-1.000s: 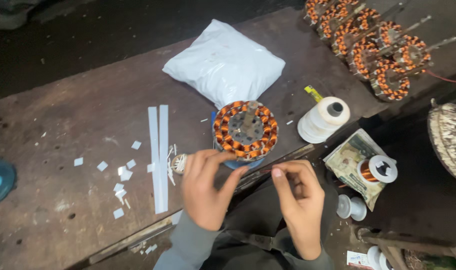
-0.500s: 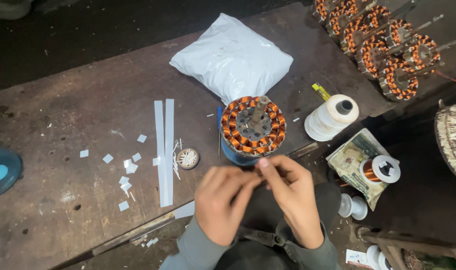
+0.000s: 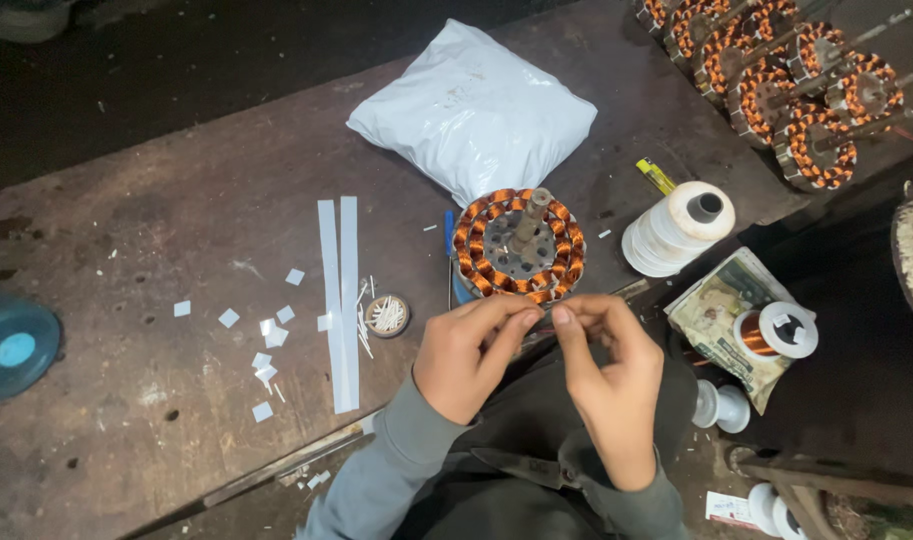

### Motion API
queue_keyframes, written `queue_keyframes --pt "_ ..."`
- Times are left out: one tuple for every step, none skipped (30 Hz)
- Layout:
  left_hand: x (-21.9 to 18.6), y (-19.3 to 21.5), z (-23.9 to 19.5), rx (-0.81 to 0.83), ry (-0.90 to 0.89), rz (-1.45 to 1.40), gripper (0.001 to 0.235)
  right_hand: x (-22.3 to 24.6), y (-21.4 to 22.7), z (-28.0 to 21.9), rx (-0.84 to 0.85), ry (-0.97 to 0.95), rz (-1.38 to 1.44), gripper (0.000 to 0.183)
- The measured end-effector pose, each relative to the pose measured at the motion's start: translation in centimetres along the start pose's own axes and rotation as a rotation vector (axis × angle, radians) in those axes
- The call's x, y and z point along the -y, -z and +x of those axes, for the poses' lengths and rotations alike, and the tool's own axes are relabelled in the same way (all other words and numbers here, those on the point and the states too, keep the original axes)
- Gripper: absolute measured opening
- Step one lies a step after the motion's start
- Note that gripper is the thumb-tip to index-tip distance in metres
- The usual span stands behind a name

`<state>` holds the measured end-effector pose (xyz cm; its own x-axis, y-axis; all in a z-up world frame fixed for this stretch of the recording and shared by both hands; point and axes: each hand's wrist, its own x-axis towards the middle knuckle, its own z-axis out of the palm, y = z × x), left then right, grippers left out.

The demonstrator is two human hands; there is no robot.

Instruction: The person inserts small white insulation strips into the slots of a fan motor stator, then ties threads around the copper windings to secure them, using a pair of scissors to cut the thread.

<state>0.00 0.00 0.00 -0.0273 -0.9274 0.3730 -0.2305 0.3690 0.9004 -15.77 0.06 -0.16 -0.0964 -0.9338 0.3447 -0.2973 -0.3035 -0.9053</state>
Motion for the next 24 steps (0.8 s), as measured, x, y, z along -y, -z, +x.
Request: queue_keyframes --pt "0.4 -0.1 0.0 0.013 0.032 -0.058 0.015 -0.2 -0.4 0.3 -0.022 -0.038 0.030 0.008" --pt "0.8 -0.2 0.0 0.026 0.064 -0.116 0.016 -0.4 -0.7 0.5 -0.045 -0.076 0.061 0.008" --pt "1.1 -0.3 -0.1 0.035 0.099 -0.177 0.017 -0.3 -0.8 0.3 -0.034 -0.075 0.026 0.008" --pt "1.4 -0.4 -0.1 0.058 0.185 -0.255 0.019 -0.2 -1.2 0.0 -0.023 -0.074 -0.009 0.007" --pt "1.5 -0.5 -0.1 0.078 0.269 -0.334 0.021 0.1 -1.5 -0.1 -0.010 -0.070 -0.045 0.007" --pt "1.6 -0.6 0.0 0.098 0.353 -0.413 0.023 0.4 -1.4 -0.2 0.009 -0.015 -0.084 0.008" --pt "1.7 -0.6 0.0 0.087 0.273 -0.366 0.023 0.9 -1.1 -0.4 0.029 0.037 -0.123 0.009" --pt "1.7 -0.6 0.0 0.076 0.193 -0.319 0.023 1.4 -0.7 -0.6 0.049 0.090 -0.161 0.010" --pt "1.8 -0.6 -0.1 0.067 0.115 -0.270 0.022 1.8 -0.3 -0.6 0.041 0.106 -0.139 0.008" --pt "1.9 -0.6 -0.1 0.073 0.098 -0.243 0.022 2.0 0.3 -0.3 0.033 0.123 -0.116 0.007" --pt "1.9 -0.4 -0.1 0.079 0.081 -0.215 0.022 2.0 0.6 0.0 0.025 0.140 -0.093 0.005" --pt "2.0 -0.3 -0.2 0.086 0.063 -0.187 0.022 1.9 0.6 0.4 0.008 0.118 -0.098 0.005" --pt "2.0 -0.3 -0.2 0.100 0.133 -0.224 0.022 1.6 0.4 1.0 -0.009 0.100 -0.102 0.006" --pt "2.1 -0.2 -0.3 0.114 0.203 -0.260 0.023 1.4 0.2 1.3 -0.025 0.082 -0.106 0.006" --pt "2.1 -0.2 -0.2 0.127 0.268 -0.296 0.024 1.4 -0.1 1.2 -0.026 0.087 -0.137 0.006" --pt "2.1 -0.2 0.0 0.127 0.262 -0.332 0.024 1.5 -0.4 0.9 -0.026 0.092 -0.169 0.006" --pt "2.0 -0.2 0.0 0.129 0.261 -0.369 0.025 1.6 -0.6 0.7 -0.026 0.093 -0.201 0.006" --pt "2.0 -0.3 0.0 0.131 0.259 -0.406 0.025 1.8 -0.5 0.6 0.006 0.131 -0.208 0.007" --pt "1.9 -0.2 0.0 0.111 0.163 -0.337 0.024 2.2 -0.3 0.2 0.037 0.164 -0.215 0.007" --pt "1.9 0.0 0.1 0.093 0.067 -0.268 0.023 2.5 0.0 -0.1 0.069 0.196 -0.222 0.007" --pt "1.9 0.1 0.1 0.078 -0.028 -0.199 0.022 2.7 0.2 0.0 0.061 0.223 -0.228 0.006" --pt "1.8 0.1 0.1 0.071 -0.043 -0.160 0.020 2.7 0.4 0.3 0.053 0.249 -0.234 0.006" --pt "1.7 0.1 0.1 0.062 -0.059 -0.119 0.018 2.7 0.5 0.6 0.046 0.279 -0.240 0.005" --pt "1.6 0.0 0.0 0.053 -0.076 -0.079 0.016 2.6 0.6 0.7 0.024 0.255 -0.232 0.005"
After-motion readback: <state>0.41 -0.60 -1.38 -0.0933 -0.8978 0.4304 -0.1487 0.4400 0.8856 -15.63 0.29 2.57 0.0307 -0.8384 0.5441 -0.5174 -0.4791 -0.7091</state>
